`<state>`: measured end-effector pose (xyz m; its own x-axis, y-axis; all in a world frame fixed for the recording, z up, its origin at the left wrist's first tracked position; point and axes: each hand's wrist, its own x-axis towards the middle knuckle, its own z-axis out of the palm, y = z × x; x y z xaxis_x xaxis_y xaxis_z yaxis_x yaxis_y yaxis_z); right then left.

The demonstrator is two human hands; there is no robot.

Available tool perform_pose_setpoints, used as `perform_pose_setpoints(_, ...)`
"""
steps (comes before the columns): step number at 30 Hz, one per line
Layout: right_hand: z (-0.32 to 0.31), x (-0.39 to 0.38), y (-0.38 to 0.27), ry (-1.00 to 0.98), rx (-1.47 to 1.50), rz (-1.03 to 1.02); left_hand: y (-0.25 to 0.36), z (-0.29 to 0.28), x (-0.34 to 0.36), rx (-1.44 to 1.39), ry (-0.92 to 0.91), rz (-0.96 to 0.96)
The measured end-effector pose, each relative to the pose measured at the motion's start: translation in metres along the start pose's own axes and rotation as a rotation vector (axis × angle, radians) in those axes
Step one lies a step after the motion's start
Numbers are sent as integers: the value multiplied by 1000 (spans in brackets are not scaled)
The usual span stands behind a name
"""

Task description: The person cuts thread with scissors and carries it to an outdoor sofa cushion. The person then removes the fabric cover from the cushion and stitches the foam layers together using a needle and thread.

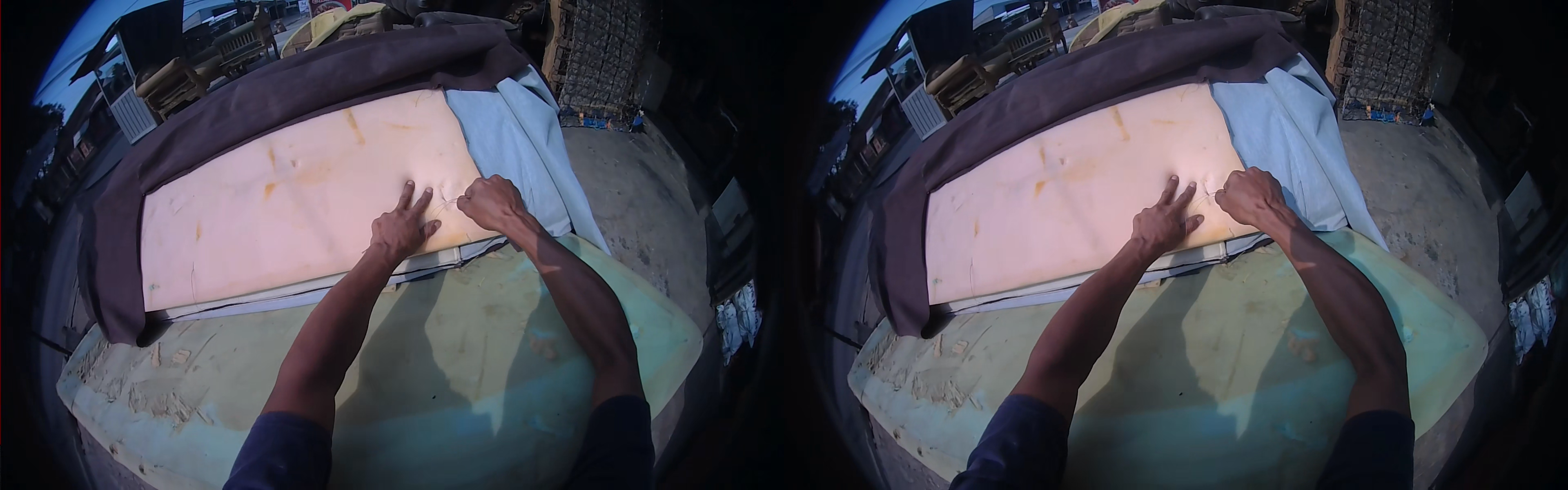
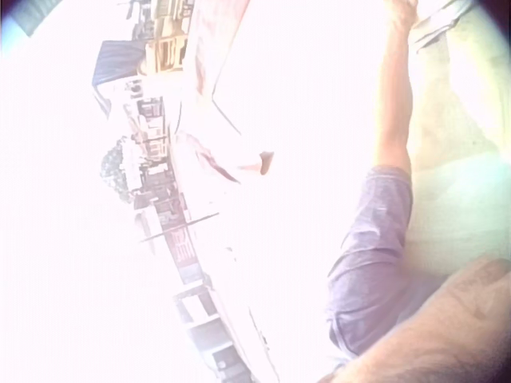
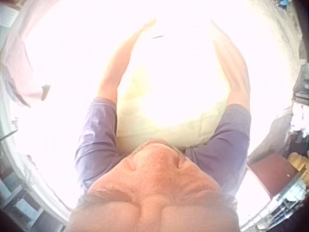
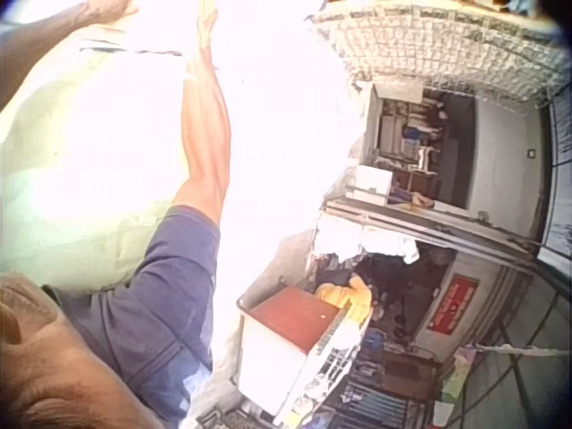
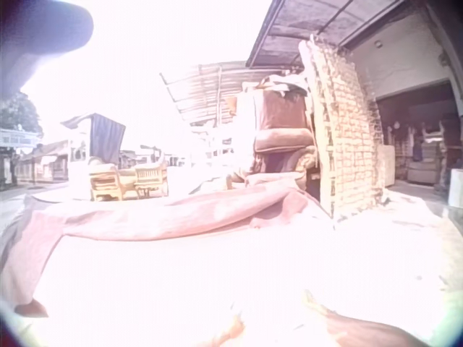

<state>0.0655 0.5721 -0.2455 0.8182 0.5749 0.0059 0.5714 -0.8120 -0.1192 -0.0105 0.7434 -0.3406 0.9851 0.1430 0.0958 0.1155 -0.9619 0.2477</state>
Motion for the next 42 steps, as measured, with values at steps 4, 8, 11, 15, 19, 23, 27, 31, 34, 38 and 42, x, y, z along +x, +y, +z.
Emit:
perform_pose_setpoints(4,4,-9,5,-90,-65,149,6,13,8,57,-15,-15)
perform_pose_setpoints(8,-69,-48,38,42,160,107,33,0,7,-73,-48,23)
perform_pose_setpoints(11,-128,-66,48,213,392,187,-20,-24,-4,-59,-42,88)
perform_pose_setpoints(15,-154,-117,138,241,268,391,-51,-91,-86,-279,104,-35)
perform_pose_setpoints(19,-172,-240,191,106,-49,552,-86,-175,-241,-647,153,-295)
perform_pose_setpoints(23,-179,-332,2,3,498,494,-59,-324,-456,-1180,243,-919)
perform_pose_setpoints(27,-219,-429,-269,-612,949,141,14,-416,-605,-1389,239,-1149)
perform_pose_setpoints(31,-279,-517,-485,-860,821,-542,41,-504,-675,-1542,300,-1223)
perform_pose_setpoints(34,-288,-553,-583,-753,885,-575,-6,-574,-734,-1451,335,-1091)
perform_pose_setpoints(38,-285,-541,-652,-660,564,-538,-98,-630,-802,-942,202,-982)
perform_pose_setpoints(42,-293,-541,-698,-593,625,-364,-194,-664,-840,-620,-30,-922)
